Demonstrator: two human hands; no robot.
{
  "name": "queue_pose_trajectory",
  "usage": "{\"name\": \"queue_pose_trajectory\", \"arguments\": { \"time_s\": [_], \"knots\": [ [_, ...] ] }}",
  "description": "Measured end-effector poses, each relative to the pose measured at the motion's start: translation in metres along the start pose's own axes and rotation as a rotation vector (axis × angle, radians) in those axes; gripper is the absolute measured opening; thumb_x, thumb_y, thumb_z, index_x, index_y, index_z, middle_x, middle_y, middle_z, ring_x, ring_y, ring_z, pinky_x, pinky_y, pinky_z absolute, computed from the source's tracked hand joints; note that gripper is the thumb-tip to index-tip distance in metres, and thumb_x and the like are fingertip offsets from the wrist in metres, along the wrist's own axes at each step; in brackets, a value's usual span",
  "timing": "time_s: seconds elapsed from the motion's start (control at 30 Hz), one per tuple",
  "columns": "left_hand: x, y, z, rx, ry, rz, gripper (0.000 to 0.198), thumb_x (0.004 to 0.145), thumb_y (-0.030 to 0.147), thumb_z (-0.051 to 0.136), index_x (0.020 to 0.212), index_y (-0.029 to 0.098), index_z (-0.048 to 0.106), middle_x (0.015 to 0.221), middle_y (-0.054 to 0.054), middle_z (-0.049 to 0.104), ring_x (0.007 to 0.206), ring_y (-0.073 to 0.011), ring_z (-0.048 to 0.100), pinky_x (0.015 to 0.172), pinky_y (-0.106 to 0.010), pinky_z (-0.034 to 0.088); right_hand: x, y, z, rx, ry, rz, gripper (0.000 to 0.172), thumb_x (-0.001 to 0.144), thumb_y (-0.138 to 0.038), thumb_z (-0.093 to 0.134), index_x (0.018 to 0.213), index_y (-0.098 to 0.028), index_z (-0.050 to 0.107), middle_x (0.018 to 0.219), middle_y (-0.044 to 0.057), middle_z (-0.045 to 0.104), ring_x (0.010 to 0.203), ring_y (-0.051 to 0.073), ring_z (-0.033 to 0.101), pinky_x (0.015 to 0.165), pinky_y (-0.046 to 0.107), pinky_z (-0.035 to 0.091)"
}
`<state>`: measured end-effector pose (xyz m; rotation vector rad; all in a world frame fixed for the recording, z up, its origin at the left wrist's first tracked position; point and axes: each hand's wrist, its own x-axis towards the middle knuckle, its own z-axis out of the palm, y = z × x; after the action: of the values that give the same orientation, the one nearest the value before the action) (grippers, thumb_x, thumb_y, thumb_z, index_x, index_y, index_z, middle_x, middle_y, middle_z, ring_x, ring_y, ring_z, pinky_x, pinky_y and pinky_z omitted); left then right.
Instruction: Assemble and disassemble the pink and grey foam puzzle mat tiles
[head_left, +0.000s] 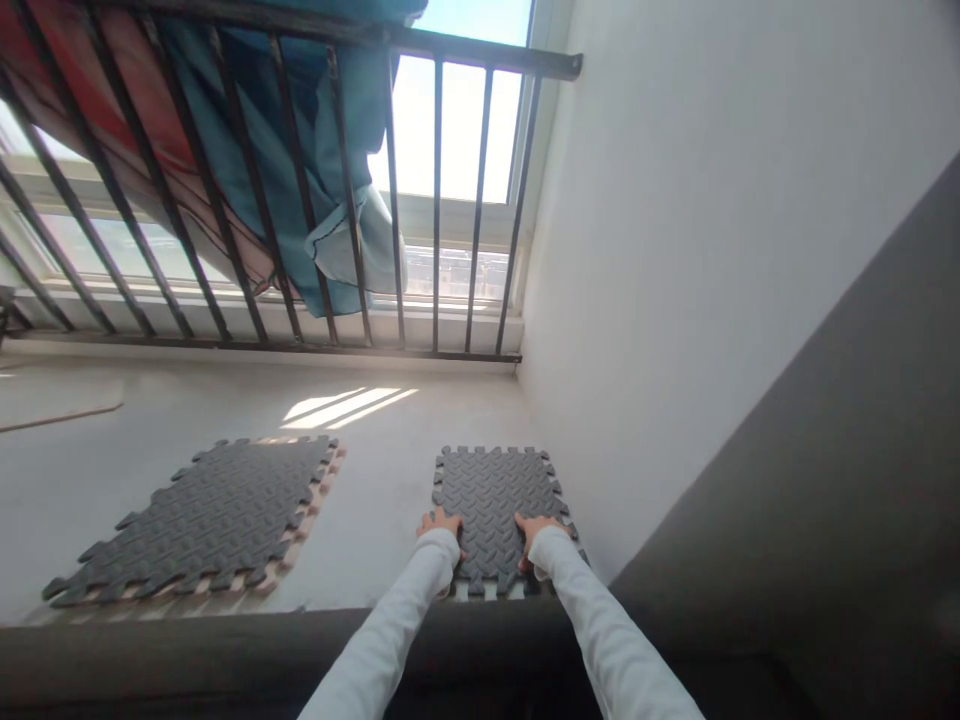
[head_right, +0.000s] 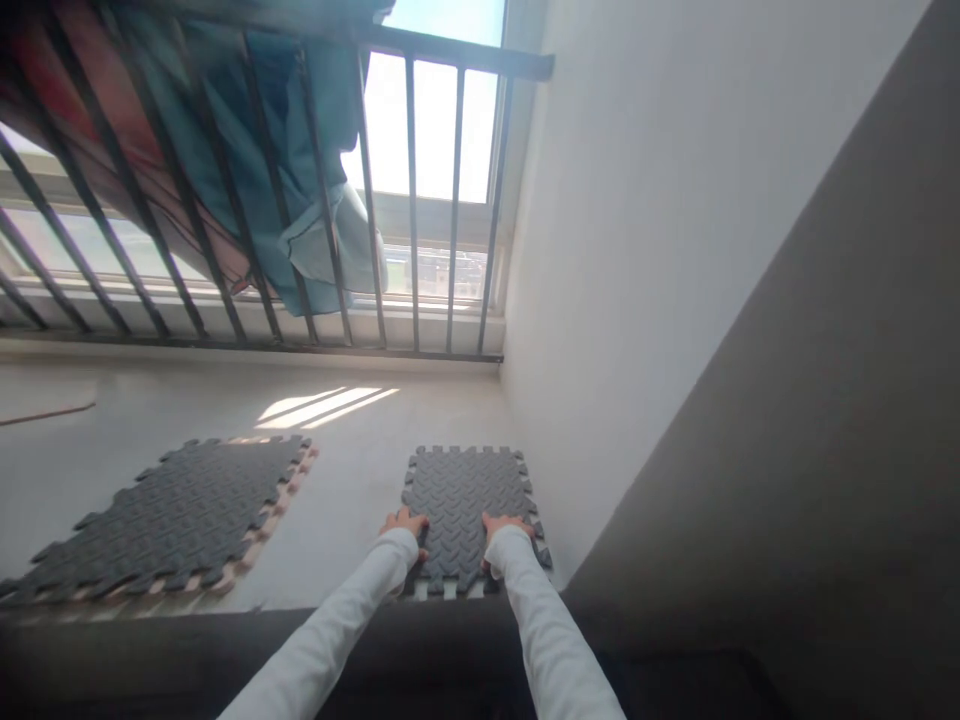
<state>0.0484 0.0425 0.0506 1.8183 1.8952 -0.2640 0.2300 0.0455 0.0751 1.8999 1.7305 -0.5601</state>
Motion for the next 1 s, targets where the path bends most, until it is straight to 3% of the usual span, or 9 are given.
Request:
{"name": "queue_pose_trajectory", "arguments": {
  "time_s": [0.1,0.2,0.33,0.43,0.5,0.57,0.67,0.83,1.0],
  "knots": [
    [-0.005,-0.009,0.002,-0.022,-0.008,0.053,0.063,0.058,0.036,0.066,0.118,0.037,0.046,0.142,-0.004,0.024,0.125,-0.0307,0.028,0.097,-0.044,0.028,0.006,0.002,0.001,-0.023,0.014,-0.024,0.107,0.039,-0.033,0.078,0.132,-0.037,0.025,0.129,0.008,0.046,0.116,0.032,0.041,0.086,0.047,0.043],
    [-0.007,-0.04,-0.003,-0.044,0.075,0.061,0.056,0.069,0.036,0.057,0.122,0.035,0.042,0.141,-0.004,0.029,0.123,-0.0231,0.034,0.1,-0.043,0.026,0.016,0.005,0.004,-0.05,0.008,-0.058,0.106,0.04,-0.032,0.077,0.133,-0.035,0.025,0.128,0.007,0.047,0.114,0.028,0.045,0.089,0.042,0.042],
    [-0.015,-0.12,-0.023,0.059,0.224,-0.125,0.051,0.072,0.026,0.053,0.122,0.031,0.043,0.139,-0.005,0.033,0.124,-0.0204,0.032,0.103,-0.042,0.022,0.031,0.005,0.009,-0.065,0.017,-0.067,0.106,0.04,-0.03,0.077,0.133,-0.033,0.025,0.127,0.008,0.047,0.113,0.026,0.047,0.09,0.039,0.042],
    [-0.026,-0.189,-0.041,0.144,0.223,-0.295,0.044,0.069,0.02,0.055,0.112,0.032,0.053,0.135,-0.003,0.039,0.122,-0.0238,0.035,0.101,-0.045,0.024,0.039,0.005,0.012,-0.063,0.021,-0.069,0.107,0.039,-0.028,0.077,0.133,-0.032,0.026,0.127,0.008,0.047,0.112,0.027,0.048,0.09,0.04,0.041],
    [-0.034,-0.224,-0.05,0.137,0.202,-0.301,0.039,0.07,0.017,0.052,0.105,0.032,0.057,0.129,-0.002,0.045,0.116,-0.023,0.041,0.095,-0.041,0.032,0.043,0.005,0.014,-0.061,0.027,-0.073,0.108,0.039,-0.026,0.078,0.133,-0.032,0.026,0.126,0.008,0.048,0.111,0.027,0.048,0.091,0.039,0.041],
    [-0.041,-0.246,-0.056,0.13,0.184,-0.251,0.039,0.068,0.016,0.053,0.102,0.032,0.06,0.125,0.0,0.05,0.112,-0.0208,0.045,0.09,-0.034,0.038,0.046,0.005,0.015,-0.058,0.034,-0.079,0.108,0.038,-0.025,0.078,0.133,-0.032,0.027,0.126,0.008,0.049,0.111,0.027,0.048,0.092,0.039,0.041],
    [-0.044,-0.254,-0.057,0.143,0.237,-0.223,0.033,0.067,0.017,0.054,0.097,0.028,0.062,0.12,-0.001,0.052,0.11,-0.0187,0.046,0.088,-0.026,0.039,0.049,0.006,0.016,-0.054,0.035,-0.084,0.109,0.039,-0.024,0.077,0.134,-0.03,0.025,0.126,0.008,0.049,0.112,0.026,0.048,0.094,0.039,0.039],
    [-0.038,-0.239,-0.055,0.079,0.327,-0.371,0.029,0.079,0.022,0.038,0.096,0.024,0.061,0.118,-0.005,0.053,0.113,-0.0201,0.044,0.088,-0.031,0.04,0.052,0.006,0.019,-0.059,0.056,-0.092,0.109,0.037,-0.028,0.077,0.133,-0.03,0.027,0.124,0.008,0.051,0.111,0.028,0.048,0.095,0.041,0.038],
    [-0.039,-0.198,-0.063,0.157,0.324,-0.155,0.033,0.07,0.014,0.049,0.1,0.026,0.057,0.133,-0.001,0.041,0.122,-0.0182,0.034,0.103,-0.037,0.025,0.053,0.006,0.021,-0.063,0.079,-0.097,0.109,0.033,-0.029,0.077,0.132,-0.03,0.03,0.122,0.008,0.052,0.112,0.028,0.047,0.095,0.04,0.038]
  ]
}}
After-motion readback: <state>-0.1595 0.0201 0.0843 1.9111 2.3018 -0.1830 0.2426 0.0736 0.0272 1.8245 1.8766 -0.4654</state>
